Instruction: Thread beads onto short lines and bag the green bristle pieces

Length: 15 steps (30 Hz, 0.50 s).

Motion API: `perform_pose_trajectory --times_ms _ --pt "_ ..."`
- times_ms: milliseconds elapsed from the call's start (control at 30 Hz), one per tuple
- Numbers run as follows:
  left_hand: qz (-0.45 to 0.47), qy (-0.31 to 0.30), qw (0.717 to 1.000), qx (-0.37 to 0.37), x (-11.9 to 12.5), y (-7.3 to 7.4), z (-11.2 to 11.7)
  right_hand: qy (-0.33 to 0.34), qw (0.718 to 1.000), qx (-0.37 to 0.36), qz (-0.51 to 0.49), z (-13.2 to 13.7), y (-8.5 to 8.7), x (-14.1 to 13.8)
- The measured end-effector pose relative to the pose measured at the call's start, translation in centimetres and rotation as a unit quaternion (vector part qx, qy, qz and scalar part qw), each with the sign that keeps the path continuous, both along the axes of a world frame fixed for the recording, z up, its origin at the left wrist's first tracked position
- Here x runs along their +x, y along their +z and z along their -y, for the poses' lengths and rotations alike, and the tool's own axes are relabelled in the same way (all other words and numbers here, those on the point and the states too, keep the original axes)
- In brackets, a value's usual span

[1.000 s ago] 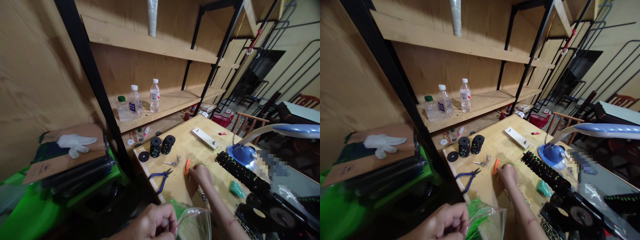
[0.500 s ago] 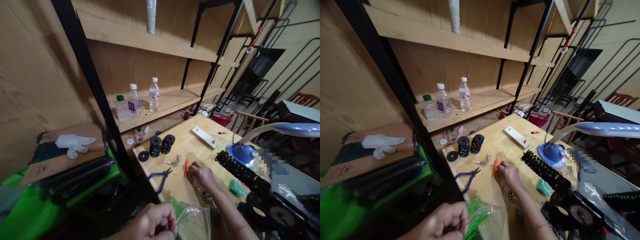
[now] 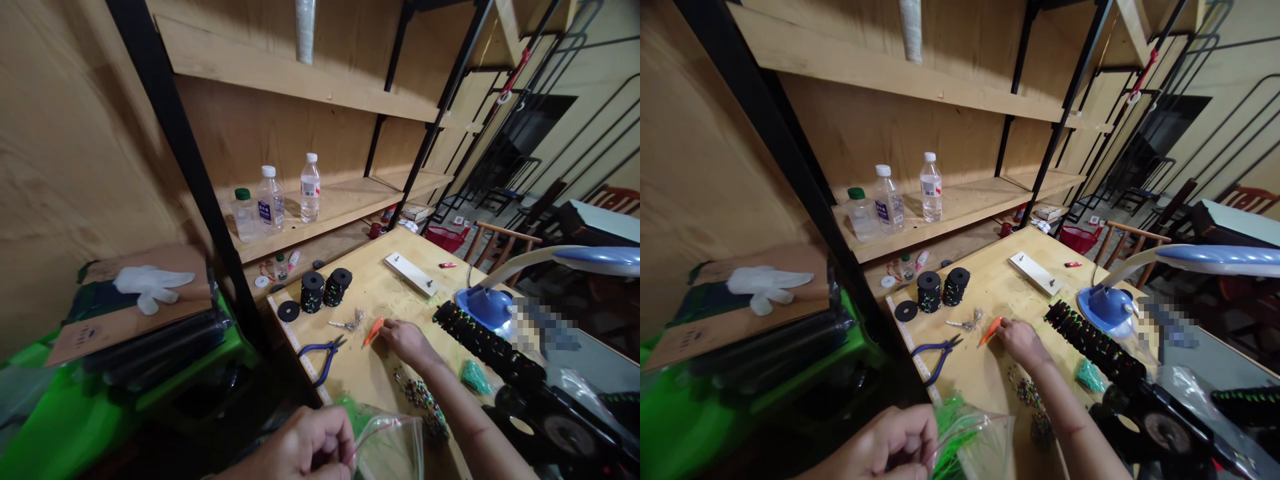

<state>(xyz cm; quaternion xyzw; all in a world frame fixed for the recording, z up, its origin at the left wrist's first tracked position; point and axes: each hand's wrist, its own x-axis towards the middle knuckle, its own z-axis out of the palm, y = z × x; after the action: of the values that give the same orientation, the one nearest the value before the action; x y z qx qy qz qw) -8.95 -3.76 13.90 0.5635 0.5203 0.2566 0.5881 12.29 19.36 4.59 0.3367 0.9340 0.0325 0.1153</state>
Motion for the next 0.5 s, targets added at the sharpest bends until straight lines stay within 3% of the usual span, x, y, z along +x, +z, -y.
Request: perform_pose_trajectory --times_ms 500 --pt "0.038 0.002 0.999 -0.037 -0.4 0.0 -0.2 -0.003 1.000 0.000 0.028 -0.7 -0.5 -0.7"
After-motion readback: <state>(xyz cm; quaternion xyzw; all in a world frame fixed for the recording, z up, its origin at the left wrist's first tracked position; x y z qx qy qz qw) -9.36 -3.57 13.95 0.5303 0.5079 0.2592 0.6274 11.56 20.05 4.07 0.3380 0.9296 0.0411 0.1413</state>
